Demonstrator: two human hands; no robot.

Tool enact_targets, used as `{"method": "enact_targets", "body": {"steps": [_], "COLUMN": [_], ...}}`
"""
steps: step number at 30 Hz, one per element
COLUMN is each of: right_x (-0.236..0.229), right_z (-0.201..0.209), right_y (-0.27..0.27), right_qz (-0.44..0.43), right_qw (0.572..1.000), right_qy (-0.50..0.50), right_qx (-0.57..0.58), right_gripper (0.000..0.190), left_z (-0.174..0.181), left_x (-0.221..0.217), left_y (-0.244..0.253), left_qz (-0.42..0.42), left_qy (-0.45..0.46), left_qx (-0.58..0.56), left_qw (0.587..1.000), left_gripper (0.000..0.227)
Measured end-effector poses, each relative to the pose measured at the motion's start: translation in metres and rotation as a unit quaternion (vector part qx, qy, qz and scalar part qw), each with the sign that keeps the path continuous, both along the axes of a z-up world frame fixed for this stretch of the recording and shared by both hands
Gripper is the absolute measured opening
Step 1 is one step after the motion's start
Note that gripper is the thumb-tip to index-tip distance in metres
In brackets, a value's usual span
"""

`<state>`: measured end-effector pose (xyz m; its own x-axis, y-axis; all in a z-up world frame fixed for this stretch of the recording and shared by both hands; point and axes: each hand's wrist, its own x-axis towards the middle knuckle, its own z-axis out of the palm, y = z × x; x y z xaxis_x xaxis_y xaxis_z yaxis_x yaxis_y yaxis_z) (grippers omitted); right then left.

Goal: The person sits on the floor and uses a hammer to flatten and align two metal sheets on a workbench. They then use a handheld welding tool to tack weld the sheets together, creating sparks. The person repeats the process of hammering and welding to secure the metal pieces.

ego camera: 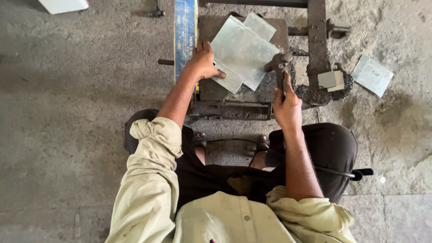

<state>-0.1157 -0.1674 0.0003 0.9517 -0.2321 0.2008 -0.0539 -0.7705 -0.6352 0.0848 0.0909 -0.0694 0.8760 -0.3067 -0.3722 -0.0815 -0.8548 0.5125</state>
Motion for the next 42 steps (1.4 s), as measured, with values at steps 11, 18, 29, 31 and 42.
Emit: {"method": "enact_targets", "body": {"steps": [11,18,29,31,42], "right_x": [-0.008,-0.033,-0.051,-0.05,-0.051], "right_z": [0.016,0.027,0.022,0.023,0.033], "right_y": [0.006,0.019,0.037,0.039,0.061], "right_qz": [0.024,0.04,0.035,0.027,0.042], "right_qw": [0.999,0.998,0.999,0.999,0.996], "right_qy": [0.028,0.046,0.025,0.039,0.083], "right_qx": [-0.025,-0.03,-0.009,-0.016,0.009], "right_gripper": [0.057,0.055,0.057,0.058,0.056], "left_z": [0.04,0.028,0.009,-0.002,0.001], "left_x": [-0.02,-0.005,0.005,0.007,-0.007], "left_y": [-0.014,-0.011,-0.055,-0.059,-0.061], "left_qz": [0.014,0.05,0.168,0.176,0.204], "left_qy": [-0.115,-0.233,-0.297,-0.38,-0.416], "left_qx": [0.078,-0.017,0.029,0.055,0.069], "left_qw": [0.99,0.971,0.939,0.906,0.883], "left_gripper": [0.123,0.119,0.092,0.09,0.088]}}
